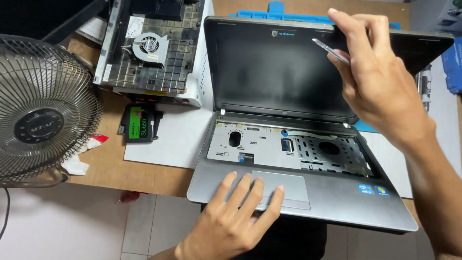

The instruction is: Disassembling a laptop by removing screws and prying off the outer casing to access internal components.

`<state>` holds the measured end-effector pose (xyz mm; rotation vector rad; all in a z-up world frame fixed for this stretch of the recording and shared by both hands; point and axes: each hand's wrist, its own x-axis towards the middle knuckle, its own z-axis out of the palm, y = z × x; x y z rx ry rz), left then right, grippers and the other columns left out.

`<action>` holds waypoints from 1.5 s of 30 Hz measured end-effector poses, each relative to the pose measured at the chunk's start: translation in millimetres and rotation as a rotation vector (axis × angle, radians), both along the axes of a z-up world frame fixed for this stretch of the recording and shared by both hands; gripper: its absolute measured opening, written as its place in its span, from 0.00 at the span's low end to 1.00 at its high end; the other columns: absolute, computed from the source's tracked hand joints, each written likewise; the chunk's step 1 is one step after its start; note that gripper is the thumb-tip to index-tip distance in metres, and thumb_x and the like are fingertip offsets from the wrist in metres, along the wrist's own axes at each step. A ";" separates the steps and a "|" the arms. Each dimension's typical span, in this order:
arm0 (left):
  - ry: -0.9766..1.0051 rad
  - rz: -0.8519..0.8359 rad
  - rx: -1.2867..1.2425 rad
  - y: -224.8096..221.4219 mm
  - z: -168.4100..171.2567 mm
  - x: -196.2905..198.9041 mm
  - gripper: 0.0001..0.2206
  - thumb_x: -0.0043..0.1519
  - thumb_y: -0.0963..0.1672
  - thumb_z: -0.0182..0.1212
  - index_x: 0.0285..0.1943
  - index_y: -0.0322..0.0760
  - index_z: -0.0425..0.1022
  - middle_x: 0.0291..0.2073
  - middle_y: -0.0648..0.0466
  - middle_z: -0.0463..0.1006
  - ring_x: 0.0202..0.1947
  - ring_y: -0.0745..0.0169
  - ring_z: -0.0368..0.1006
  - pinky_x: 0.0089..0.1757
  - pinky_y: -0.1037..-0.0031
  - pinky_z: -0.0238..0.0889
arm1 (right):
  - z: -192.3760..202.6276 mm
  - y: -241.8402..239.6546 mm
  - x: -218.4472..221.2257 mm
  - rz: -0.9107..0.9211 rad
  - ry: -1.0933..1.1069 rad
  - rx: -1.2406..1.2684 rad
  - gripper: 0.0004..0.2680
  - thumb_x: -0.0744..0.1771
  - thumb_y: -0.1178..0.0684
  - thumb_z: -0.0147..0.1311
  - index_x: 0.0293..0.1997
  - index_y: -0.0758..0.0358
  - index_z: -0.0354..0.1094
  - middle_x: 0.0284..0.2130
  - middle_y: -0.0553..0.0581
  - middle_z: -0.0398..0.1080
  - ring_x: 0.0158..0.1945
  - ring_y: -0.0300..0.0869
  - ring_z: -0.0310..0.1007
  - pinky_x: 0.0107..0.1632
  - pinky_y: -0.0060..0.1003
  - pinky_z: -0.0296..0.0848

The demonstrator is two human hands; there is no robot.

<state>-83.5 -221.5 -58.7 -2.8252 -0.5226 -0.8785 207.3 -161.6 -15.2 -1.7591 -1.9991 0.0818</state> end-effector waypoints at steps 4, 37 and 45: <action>0.063 -0.002 -0.063 1.0 -8.5 -0.5 0.09 0.67 0.37 0.56 0.54 0.37 0.77 0.41 0.42 0.79 0.41 0.47 0.76 0.46 0.58 0.70 | -5.3 2.5 10.9 0.048 -0.030 0.077 0.12 0.76 0.66 0.46 0.70 0.77 0.60 0.51 0.76 0.63 0.44 0.64 0.68 0.48 0.55 0.65; 0.312 -0.067 -0.176 92.6 -112.7 62.4 0.38 0.50 0.56 0.76 0.69 0.44 0.66 0.61 0.42 0.68 0.59 0.44 0.65 0.59 0.50 0.57 | -46.0 29.8 68.2 0.097 -0.047 0.440 0.07 0.82 0.68 0.45 0.50 0.78 0.64 0.43 0.66 0.67 0.44 0.56 0.62 0.48 0.48 0.60; 0.240 -0.091 -0.226 95.5 -123.4 63.0 0.38 0.50 0.55 0.77 0.68 0.43 0.66 0.62 0.43 0.68 0.60 0.44 0.65 0.59 0.52 0.57 | -62.5 54.2 112.9 0.028 -0.079 0.346 0.08 0.81 0.70 0.47 0.47 0.76 0.63 0.38 0.64 0.63 0.41 0.56 0.59 0.49 0.49 0.57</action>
